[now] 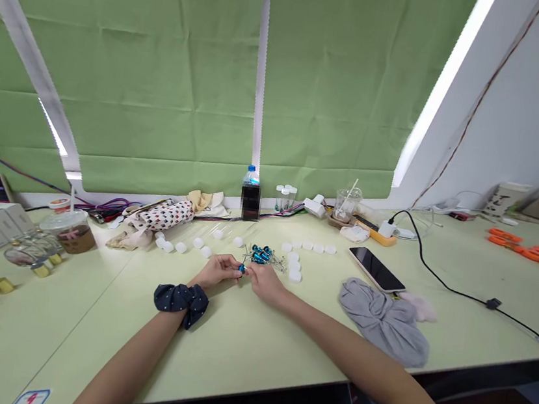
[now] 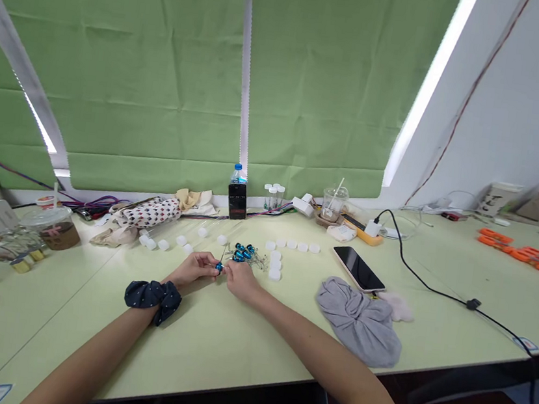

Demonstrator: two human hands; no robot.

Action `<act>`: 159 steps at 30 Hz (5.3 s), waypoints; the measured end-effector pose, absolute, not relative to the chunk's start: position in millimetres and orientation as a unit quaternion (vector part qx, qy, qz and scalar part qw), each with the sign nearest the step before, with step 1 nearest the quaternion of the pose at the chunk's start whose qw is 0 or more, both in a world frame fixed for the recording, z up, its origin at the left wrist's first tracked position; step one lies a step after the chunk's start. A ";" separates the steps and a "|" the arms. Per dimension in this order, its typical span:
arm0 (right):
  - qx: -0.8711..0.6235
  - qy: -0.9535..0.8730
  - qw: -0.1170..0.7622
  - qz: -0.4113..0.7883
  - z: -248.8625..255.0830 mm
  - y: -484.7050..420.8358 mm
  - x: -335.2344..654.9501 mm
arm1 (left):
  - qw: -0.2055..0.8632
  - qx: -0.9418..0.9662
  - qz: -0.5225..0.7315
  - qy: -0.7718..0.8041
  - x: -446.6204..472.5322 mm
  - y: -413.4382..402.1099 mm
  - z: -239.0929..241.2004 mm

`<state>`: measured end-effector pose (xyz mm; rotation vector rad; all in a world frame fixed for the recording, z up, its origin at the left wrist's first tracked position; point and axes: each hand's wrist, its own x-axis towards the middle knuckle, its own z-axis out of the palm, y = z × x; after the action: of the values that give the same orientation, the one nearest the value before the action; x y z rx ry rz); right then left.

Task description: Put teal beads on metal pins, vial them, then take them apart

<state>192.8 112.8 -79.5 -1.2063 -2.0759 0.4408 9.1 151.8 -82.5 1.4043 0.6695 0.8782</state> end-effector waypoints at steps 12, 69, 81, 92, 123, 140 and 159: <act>-0.453 -0.831 0.319 0.048 -76.0 115.5 198.2 | 0.630 0.596 0.400 0.298 13.3 146.1 -77.1; -0.514 -0.788 0.318 0.116 -75.6 115.2 199.7 | 0.575 0.659 0.362 0.323 11.9 149.2 -83.8; -0.469 -0.810 0.338 0.101 -82.4 122.0 208.3 | 0.571 0.667 0.352 0.326 6.8 152.8 -85.7; -0.484 -0.785 0.356 0.150 -77.6 118.4 203.3 | 0.588 0.666 0.339 0.310 6.7 151.3 -83.6; -0.531 -0.774 0.315 0.142 -74.5 111.8 198.0 | 0.573 0.680 0.330 0.316 8.7 148.4 -79.6; -0.415 -0.834 0.342 0.124 -76.8 113.7 197.2 | 0.570 0.676 0.342 0.317 5.8 152.4 -85.0; -0.469 -0.876 0.093 -0.067 -83.7 111.2 198.5 | 0.519 0.666 0.378 0.379 -0.7 156.8 -77.0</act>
<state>198.5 111.2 -83.7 -1.3918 -2.6002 -0.1999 -0.7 156.8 -77.0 1.5982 0.9088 0.9068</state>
